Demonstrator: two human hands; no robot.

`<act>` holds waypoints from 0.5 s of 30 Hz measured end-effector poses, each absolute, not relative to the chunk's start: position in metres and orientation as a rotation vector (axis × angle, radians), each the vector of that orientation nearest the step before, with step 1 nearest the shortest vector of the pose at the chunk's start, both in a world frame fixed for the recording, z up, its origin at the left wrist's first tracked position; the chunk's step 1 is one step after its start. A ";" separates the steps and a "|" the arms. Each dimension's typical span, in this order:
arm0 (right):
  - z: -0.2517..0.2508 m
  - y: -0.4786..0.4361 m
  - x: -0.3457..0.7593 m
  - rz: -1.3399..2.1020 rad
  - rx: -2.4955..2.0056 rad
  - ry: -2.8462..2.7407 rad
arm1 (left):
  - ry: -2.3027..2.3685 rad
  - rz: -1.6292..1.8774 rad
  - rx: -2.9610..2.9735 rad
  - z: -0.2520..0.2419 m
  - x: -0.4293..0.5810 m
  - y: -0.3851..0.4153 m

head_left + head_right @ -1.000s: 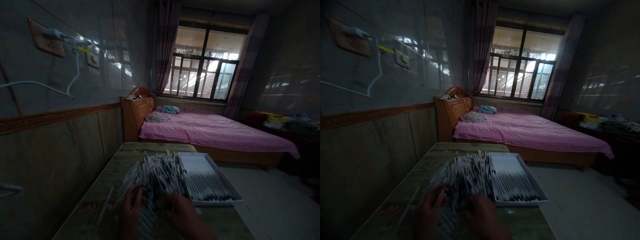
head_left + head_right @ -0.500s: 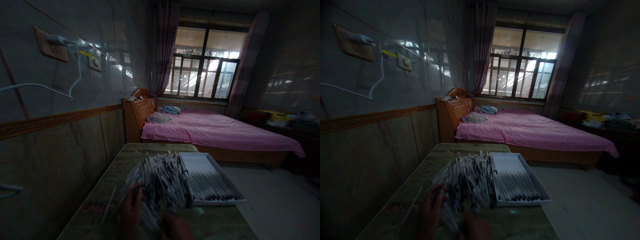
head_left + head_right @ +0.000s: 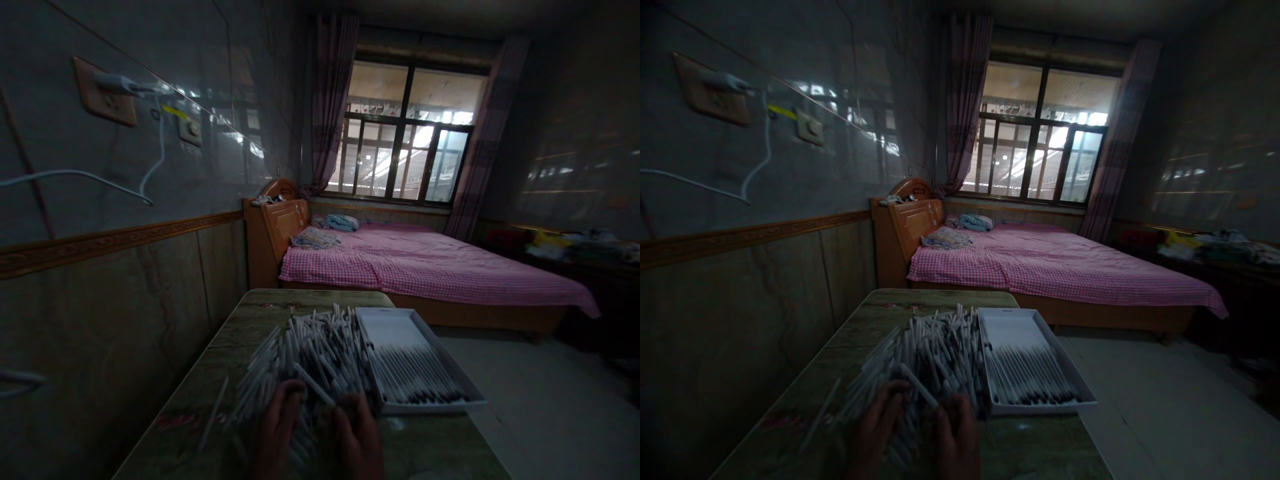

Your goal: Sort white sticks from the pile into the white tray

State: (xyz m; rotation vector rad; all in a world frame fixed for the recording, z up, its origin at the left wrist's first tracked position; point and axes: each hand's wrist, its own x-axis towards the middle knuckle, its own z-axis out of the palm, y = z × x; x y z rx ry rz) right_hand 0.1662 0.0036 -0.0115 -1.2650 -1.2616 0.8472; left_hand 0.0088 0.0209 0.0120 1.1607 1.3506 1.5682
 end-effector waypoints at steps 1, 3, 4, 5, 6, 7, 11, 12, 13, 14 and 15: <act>-0.011 0.002 0.163 0.846 -1.234 -1.303 | 1.275 1.472 1.171 0.013 0.012 0.020; -0.008 0.001 0.160 0.850 -1.169 -1.415 | 1.167 1.357 1.158 0.015 0.016 0.020; -0.005 0.002 0.160 0.845 -1.152 -1.472 | 1.167 1.368 1.131 0.016 0.016 0.020; -0.001 0.004 0.161 0.831 -1.155 -1.538 | 1.195 1.403 1.094 0.017 0.015 0.021; 0.004 0.006 0.163 0.799 -1.182 -1.616 | 1.244 1.449 1.053 0.019 0.013 0.023; 0.009 0.009 0.165 0.748 -1.232 -1.707 | 1.304 1.498 1.015 0.020 0.010 0.025; 0.032 0.020 0.162 0.448 -1.581 -2.105 | 1.510 1.621 0.979 0.023 -0.007 0.034; 0.036 0.021 0.158 0.398 -1.668 -2.173 | 1.539 1.630 0.992 0.022 -0.010 0.036; 0.040 0.023 0.152 0.371 -1.742 -2.230 | 1.554 1.633 1.004 0.021 -0.011 0.037; 0.043 0.023 0.146 0.361 -1.811 -2.271 | 1.561 1.636 1.013 0.020 -0.013 0.039; 0.046 0.024 0.141 0.359 -1.868 -2.296 | 1.568 1.636 1.025 0.019 -0.013 0.040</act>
